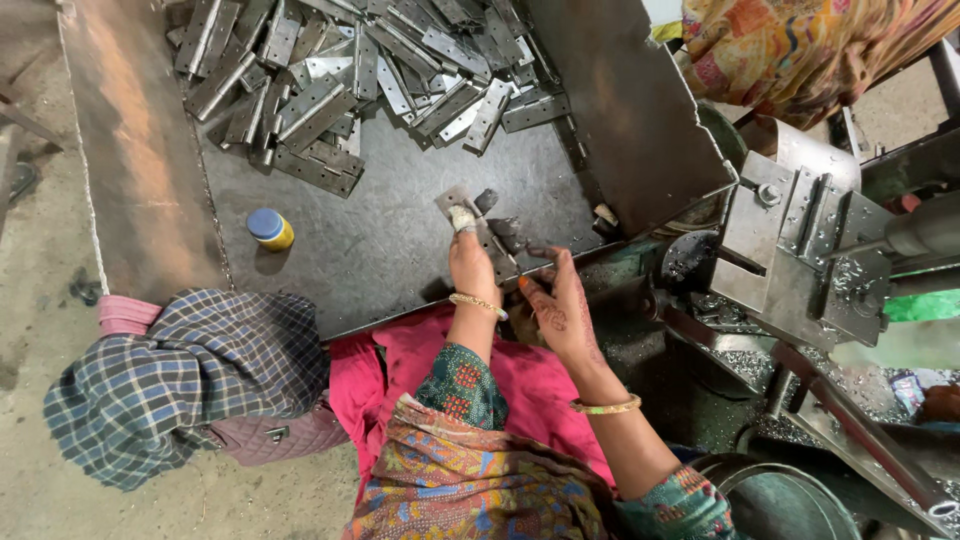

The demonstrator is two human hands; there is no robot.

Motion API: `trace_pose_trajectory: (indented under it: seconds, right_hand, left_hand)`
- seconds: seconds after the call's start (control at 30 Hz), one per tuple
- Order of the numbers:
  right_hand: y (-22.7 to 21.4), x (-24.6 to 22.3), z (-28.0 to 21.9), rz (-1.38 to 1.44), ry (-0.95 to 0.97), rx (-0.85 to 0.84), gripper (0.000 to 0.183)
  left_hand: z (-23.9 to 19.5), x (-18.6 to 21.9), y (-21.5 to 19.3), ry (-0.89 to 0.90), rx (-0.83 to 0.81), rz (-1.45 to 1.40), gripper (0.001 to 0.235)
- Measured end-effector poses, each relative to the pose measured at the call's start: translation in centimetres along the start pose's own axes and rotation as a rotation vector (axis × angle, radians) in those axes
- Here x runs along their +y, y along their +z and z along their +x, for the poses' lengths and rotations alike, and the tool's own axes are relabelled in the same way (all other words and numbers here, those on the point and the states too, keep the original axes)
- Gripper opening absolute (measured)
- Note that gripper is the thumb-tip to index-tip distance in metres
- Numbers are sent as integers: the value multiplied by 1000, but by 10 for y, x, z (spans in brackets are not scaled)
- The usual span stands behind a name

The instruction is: The person assembles metal hinges by placing components into a mechanical press and using a hand tool to secure the parts together.

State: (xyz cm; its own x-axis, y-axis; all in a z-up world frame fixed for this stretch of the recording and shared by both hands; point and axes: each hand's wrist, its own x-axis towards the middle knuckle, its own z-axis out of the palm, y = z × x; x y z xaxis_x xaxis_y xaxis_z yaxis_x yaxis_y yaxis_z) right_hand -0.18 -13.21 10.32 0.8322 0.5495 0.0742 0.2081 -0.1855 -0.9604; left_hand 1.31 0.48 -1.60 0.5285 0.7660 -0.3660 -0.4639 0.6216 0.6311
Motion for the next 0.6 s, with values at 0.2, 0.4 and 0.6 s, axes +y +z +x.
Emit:
trace_pose_trajectory:
  seconds: [0.2, 0.4, 0.6]
  right_hand:
    - [-38, 2, -28, -528, -98, -91, 30]
    - [-46, 37, -38, 436, 326, -204, 16]
    - [-44, 44, -44, 9, 185, -108, 28]
  left_hand:
    - [-1, 13, -6, -62, 166, -97, 34]
    - [-9, 22, 2, -149, -93, -195, 40]
    - [7, -7, -19, -94, -11, 232, 60]
